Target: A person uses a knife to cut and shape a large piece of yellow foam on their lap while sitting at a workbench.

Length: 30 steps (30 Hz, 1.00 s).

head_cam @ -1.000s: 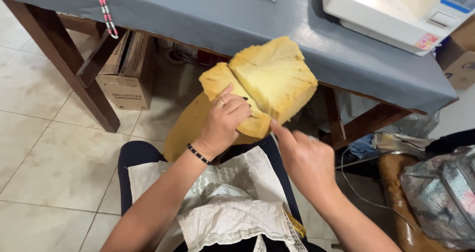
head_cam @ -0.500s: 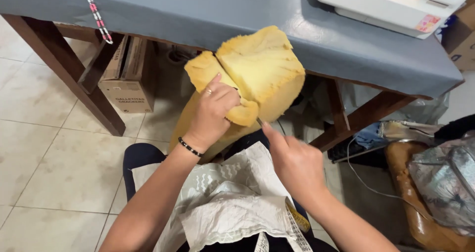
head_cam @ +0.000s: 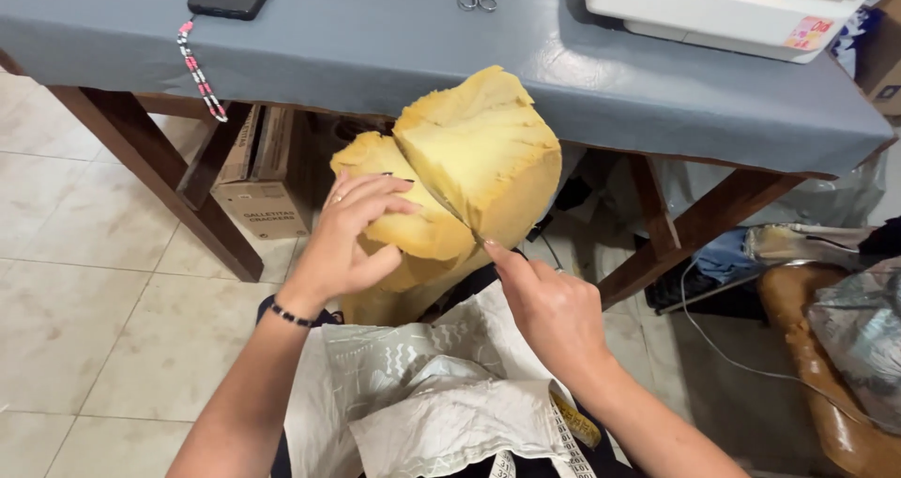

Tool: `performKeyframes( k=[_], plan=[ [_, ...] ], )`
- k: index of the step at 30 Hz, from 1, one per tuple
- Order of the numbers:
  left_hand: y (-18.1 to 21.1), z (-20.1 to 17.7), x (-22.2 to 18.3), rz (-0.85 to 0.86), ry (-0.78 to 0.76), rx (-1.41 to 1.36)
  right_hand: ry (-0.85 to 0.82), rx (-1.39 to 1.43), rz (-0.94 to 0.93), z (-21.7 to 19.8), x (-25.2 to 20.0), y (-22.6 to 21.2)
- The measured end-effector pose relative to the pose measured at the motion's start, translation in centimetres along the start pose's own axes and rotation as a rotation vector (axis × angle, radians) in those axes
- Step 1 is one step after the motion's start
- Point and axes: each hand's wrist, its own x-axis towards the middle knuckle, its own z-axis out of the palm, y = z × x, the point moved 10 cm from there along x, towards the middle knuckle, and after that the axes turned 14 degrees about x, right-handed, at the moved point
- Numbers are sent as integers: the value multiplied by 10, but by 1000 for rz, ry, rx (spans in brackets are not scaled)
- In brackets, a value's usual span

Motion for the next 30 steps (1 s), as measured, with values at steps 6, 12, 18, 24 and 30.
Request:
performKeyframes(
  k=[6, 12, 18, 24, 30],
  plan=[
    [-39, 9, -12, -449, 174, 57, 27, -36, -73, -33, -2, -23],
    [-37, 26, -8, -692, -9, -55, 3, 35, -61, -65, -1, -31],
    [-34, 65, -16, -830, -241, -255, -158, -52, -78, -34, 19, -26],
    [-54, 106, -22, -748, 30, -393, -85, -419, -282, -18, 54, -35],
    [-43, 134, -21, -694, 39, -503, -372, -430, -252, 59, 83, -12]
  ],
)
